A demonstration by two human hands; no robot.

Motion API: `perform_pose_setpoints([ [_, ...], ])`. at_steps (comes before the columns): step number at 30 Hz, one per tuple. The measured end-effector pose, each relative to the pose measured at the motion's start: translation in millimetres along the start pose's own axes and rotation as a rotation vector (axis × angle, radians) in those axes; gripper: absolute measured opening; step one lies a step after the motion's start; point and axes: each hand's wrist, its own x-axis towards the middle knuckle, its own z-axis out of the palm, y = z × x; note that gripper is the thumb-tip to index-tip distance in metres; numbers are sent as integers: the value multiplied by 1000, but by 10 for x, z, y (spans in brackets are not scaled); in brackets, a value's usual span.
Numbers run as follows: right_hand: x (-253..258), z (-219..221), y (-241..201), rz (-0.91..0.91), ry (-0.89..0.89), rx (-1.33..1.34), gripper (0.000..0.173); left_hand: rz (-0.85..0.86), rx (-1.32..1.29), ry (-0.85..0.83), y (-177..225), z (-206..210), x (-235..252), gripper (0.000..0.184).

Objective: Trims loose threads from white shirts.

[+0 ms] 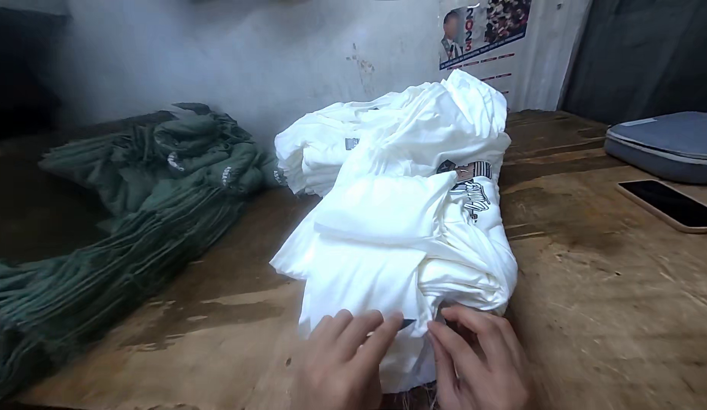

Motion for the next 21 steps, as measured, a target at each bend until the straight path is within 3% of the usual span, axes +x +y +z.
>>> perform_pose_setpoints([
  [8, -26, -8, -14, 57, 67, 97, 8, 163, 231, -7, 210, 21, 116, 30],
  [12, -46, -92, -24, 66, -11, 71, 10, 131, 262, 11, 230, 18, 133, 28],
  [15, -23, -203, -26, 121, -148, -20, 17, 4, 105, -69, 217, -45, 132, 23],
  [17, -9, -132, -40, 146, -105, 28, 26, -51, -18, -113, 150, 0, 107, 25],
  [18, 8, -59, -51, 145, -67, 94, 27, -62, -94, -92, 94, 54, 97, 17],
  [21, 164, 226, -55, 144, 91, 472, 8, -83, -378, -81, -75, 120, 192, 15],
])
